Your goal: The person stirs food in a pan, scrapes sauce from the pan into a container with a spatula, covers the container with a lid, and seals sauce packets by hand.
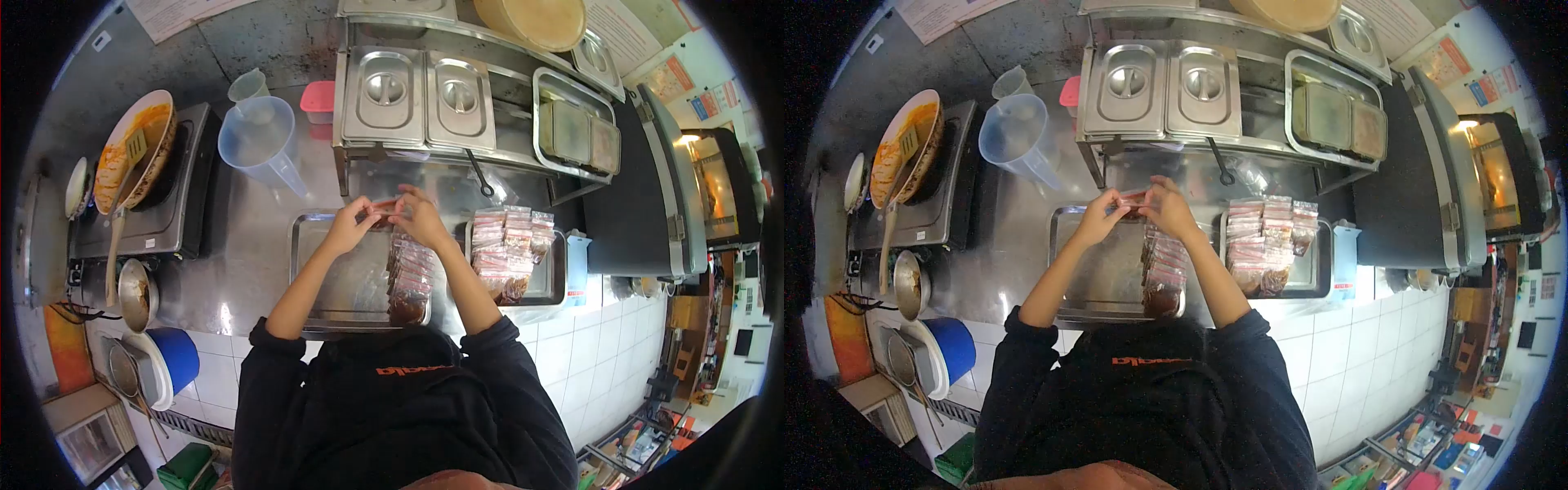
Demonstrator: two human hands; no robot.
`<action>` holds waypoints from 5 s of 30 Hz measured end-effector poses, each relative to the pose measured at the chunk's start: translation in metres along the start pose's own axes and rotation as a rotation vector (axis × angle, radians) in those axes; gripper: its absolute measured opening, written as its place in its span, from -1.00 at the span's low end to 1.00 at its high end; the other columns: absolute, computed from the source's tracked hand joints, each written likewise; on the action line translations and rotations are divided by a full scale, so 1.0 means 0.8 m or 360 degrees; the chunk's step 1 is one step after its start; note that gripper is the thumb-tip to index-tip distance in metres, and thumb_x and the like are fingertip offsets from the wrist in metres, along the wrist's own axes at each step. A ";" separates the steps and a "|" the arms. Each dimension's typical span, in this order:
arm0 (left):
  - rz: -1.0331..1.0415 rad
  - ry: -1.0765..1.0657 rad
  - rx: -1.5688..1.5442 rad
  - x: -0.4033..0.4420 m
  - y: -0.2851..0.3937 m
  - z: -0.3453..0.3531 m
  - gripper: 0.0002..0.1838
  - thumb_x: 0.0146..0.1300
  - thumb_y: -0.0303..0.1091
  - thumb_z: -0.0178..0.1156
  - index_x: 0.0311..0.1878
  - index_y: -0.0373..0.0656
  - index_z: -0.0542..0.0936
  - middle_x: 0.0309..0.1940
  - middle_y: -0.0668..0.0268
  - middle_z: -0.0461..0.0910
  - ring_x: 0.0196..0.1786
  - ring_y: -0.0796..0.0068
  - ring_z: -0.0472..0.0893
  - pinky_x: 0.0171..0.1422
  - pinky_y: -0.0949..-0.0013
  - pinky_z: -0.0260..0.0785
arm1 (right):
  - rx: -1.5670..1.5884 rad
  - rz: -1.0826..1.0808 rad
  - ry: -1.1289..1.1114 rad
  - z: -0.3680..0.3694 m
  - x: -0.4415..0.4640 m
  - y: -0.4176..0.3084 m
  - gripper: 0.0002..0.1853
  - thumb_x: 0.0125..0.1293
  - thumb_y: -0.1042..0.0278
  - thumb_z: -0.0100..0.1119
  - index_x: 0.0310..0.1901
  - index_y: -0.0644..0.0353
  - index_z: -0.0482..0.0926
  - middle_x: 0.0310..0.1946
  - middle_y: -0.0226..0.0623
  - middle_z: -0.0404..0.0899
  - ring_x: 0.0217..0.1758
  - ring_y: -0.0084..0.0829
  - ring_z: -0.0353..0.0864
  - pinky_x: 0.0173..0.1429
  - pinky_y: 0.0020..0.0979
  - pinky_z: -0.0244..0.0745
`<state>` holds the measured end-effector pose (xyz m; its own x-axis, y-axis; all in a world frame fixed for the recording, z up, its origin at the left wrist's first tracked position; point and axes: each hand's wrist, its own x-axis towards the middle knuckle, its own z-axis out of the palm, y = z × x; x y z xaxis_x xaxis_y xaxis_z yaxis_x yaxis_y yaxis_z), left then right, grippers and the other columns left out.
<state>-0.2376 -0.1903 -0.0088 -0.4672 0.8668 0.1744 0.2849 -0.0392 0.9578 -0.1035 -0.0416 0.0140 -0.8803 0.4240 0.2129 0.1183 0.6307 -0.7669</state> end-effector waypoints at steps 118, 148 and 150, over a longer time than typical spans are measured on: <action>0.0059 -0.0656 0.1181 0.124 0.144 0.463 -0.90 -0.05 -0.36 0.23 -0.46 -0.14 0.66 -0.45 0.03 0.62 -0.30 0.05 0.63 -0.18 0.10 0.47 | -0.0011 0.0869 0.0274 -0.350 -0.252 0.191 -0.77 -0.05 0.31 0.42 -0.39 0.23 0.63 -0.51 -0.23 0.64 -0.51 -0.45 0.58 -0.35 -0.41 0.44; -0.0474 -0.0163 0.0688 -0.076 0.013 0.087 -0.82 0.17 -0.38 0.19 -0.18 -0.23 0.56 -0.29 0.21 0.63 -0.29 0.31 0.61 -0.13 0.32 0.43 | -0.0116 0.0439 0.0348 -0.129 -0.187 -0.023 -0.63 0.11 0.44 0.21 -0.02 0.26 0.45 -0.20 -0.07 0.54 -0.19 -0.08 0.54 -0.09 -0.22 0.43; -0.0584 -0.0281 0.0337 -0.087 -0.004 0.082 -0.80 0.16 -0.39 0.20 -0.16 -0.24 0.56 -0.27 0.24 0.62 -0.28 0.39 0.61 -0.11 0.36 0.43 | -0.0243 0.0368 0.0185 -0.060 -0.172 -0.006 -0.55 0.04 0.41 0.30 0.00 0.26 0.44 -0.28 -0.07 0.55 -0.25 -0.11 0.56 -0.15 -0.26 0.44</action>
<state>-0.1513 -0.2183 -0.0392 -0.4245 0.8765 -0.2269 0.3006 0.3728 0.8779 0.0390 -0.0717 0.0177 -0.7646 0.6337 0.1178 0.3848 0.5955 -0.7052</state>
